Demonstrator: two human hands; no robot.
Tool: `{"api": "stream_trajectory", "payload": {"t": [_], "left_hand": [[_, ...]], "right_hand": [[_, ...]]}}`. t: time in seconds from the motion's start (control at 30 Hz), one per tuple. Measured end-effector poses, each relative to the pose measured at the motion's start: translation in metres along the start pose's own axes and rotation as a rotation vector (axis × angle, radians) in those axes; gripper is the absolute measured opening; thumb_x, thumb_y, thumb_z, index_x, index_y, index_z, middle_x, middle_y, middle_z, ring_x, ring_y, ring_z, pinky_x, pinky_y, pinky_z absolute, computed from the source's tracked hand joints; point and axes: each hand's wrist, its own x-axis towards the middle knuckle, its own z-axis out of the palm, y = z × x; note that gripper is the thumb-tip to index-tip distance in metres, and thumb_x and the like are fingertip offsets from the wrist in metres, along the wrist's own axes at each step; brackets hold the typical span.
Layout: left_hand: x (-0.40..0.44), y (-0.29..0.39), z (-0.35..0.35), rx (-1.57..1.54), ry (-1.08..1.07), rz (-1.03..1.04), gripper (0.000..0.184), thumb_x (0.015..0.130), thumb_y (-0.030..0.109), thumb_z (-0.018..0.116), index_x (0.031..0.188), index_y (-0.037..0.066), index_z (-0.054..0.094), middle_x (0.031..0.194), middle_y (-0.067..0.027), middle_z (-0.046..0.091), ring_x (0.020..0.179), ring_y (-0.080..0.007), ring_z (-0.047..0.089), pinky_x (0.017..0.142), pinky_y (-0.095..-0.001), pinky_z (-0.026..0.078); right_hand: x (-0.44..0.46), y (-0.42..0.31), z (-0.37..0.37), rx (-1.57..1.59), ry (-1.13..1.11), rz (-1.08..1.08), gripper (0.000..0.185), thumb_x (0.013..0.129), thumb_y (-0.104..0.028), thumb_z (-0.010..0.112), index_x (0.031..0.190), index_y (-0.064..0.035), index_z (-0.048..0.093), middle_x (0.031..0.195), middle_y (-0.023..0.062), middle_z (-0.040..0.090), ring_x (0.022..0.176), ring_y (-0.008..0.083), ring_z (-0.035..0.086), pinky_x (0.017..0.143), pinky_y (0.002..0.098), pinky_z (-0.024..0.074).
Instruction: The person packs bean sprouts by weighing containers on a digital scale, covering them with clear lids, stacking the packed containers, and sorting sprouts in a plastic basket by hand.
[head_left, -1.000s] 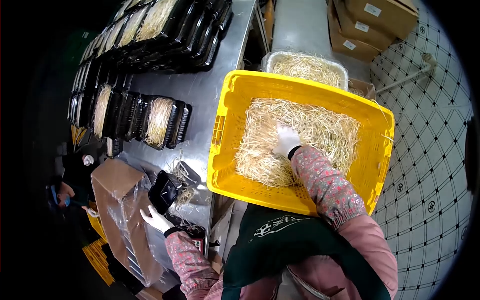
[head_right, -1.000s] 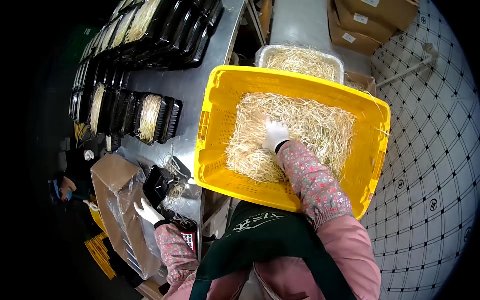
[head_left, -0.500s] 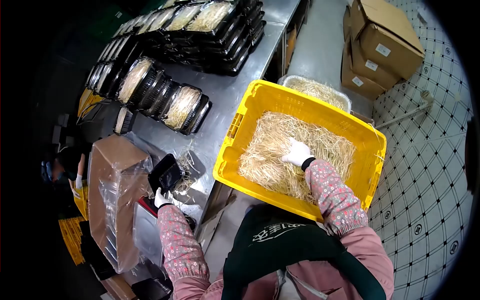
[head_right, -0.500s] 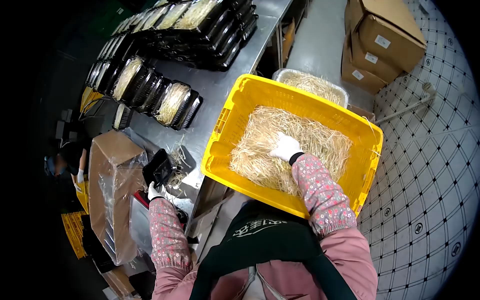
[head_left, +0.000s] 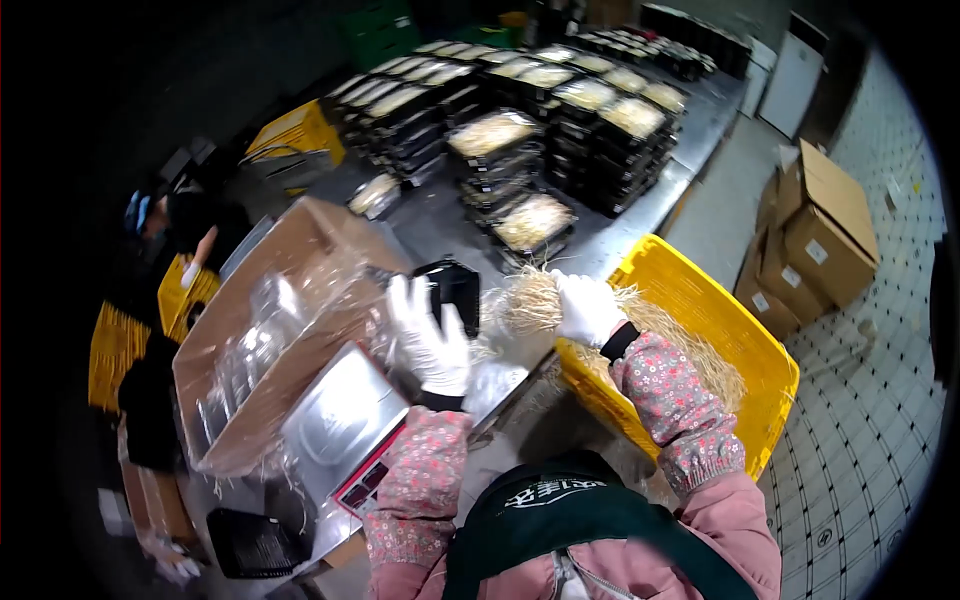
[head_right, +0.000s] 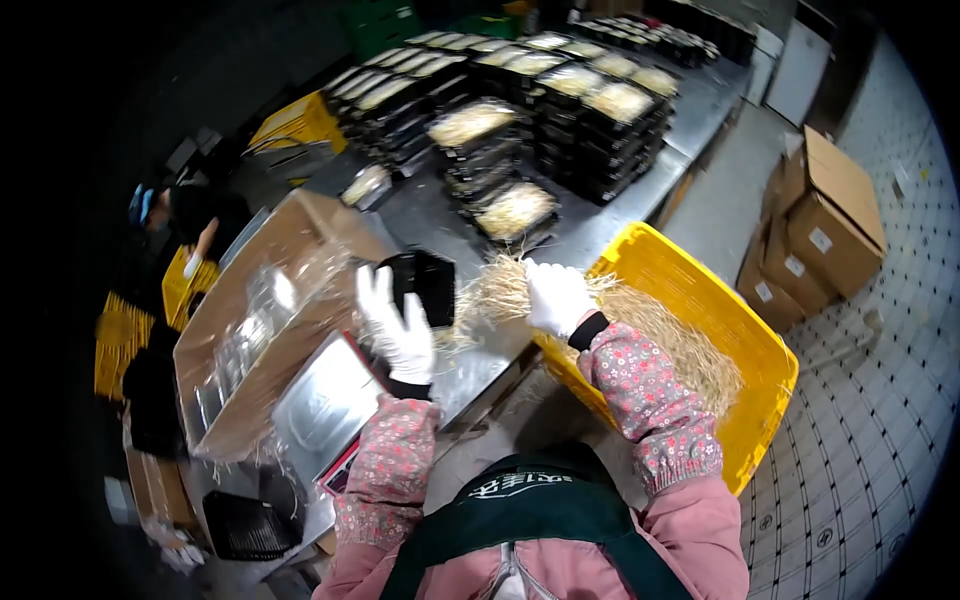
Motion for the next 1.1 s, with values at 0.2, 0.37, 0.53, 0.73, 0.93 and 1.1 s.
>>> {"api": "stream_trajectory", "payload": {"t": [0.2,0.37,0.53,0.73,0.93,1.1], "left_hand": [[-0.034,-0.050,-0.071,0.347,-0.322,-0.023,0.057,0.092,0.024,0.057,0.146,0.008,0.045,0.154,-0.0221,0.033,0.141,-0.0423,0.029,0.113,-0.0526,0.029],[-0.103,-0.151,-0.134,-0.488,0.032,-0.575,0.047,0.103,0.018,0.047,0.146,-0.002,0.041,0.149,-0.0194,0.042,0.136,-0.0321,0.041,0.115,-0.0400,0.030],[-0.131,-0.196,-0.199,-0.363,-0.132,-0.820,0.061,0.098,0.027,0.058,0.147,-0.002,0.037,0.145,-0.0206,0.045,0.134,-0.0340,0.043,0.113,-0.0400,0.031],[-0.110,-0.213,-0.235,0.351,-0.375,-0.250,0.069,0.090,0.024,0.060,0.149,-0.001,0.034,0.151,-0.0238,0.039,0.134,-0.0400,0.042,0.114,-0.0498,0.028],[-0.105,-0.201,-0.232,0.543,-0.470,-0.267,0.064,0.092,0.029,0.056,0.150,0.011,0.038,0.149,-0.0124,0.046,0.133,-0.0292,0.046,0.114,-0.0495,0.026],[-0.102,-0.195,-0.228,0.692,-0.527,-0.213,0.053,0.094,0.027,0.054,0.145,0.014,0.047,0.144,-0.0072,0.052,0.129,-0.0261,0.050,0.114,-0.0487,0.026]], "right_hand": [[0.051,-0.185,0.036,-0.104,0.088,-0.481,0.032,0.070,-0.015,0.067,0.098,-0.0012,0.059,0.082,0.0150,0.065,0.077,0.0328,0.063,0.068,0.0428,0.0481],[0.063,-0.307,0.071,0.145,0.068,-0.789,0.044,0.066,-0.023,0.074,0.102,-0.0020,0.059,0.086,0.0140,0.065,0.084,0.0318,0.066,0.072,0.0421,0.0517],[0.073,-0.369,0.135,0.031,-0.115,-0.982,0.059,0.065,-0.021,0.072,0.119,-0.0054,0.057,0.086,0.0109,0.063,0.083,0.0302,0.064,0.068,0.0433,0.0493],[0.069,-0.394,0.178,0.074,-0.114,-0.994,0.053,0.067,-0.036,0.076,0.105,-0.0031,0.060,0.095,0.0163,0.062,0.090,0.0317,0.062,0.078,0.0442,0.0475],[0.101,-0.363,0.167,0.584,-0.409,-1.075,0.092,0.064,-0.043,0.082,0.137,-0.0002,0.047,0.127,0.0225,0.055,0.123,0.0387,0.050,0.105,0.0440,0.0396],[0.129,-0.326,0.096,-0.072,-0.341,-1.064,0.074,0.062,-0.038,0.085,0.122,-0.0015,0.061,0.121,0.0231,0.060,0.114,0.0383,0.057,0.095,0.0438,0.0472]]}}
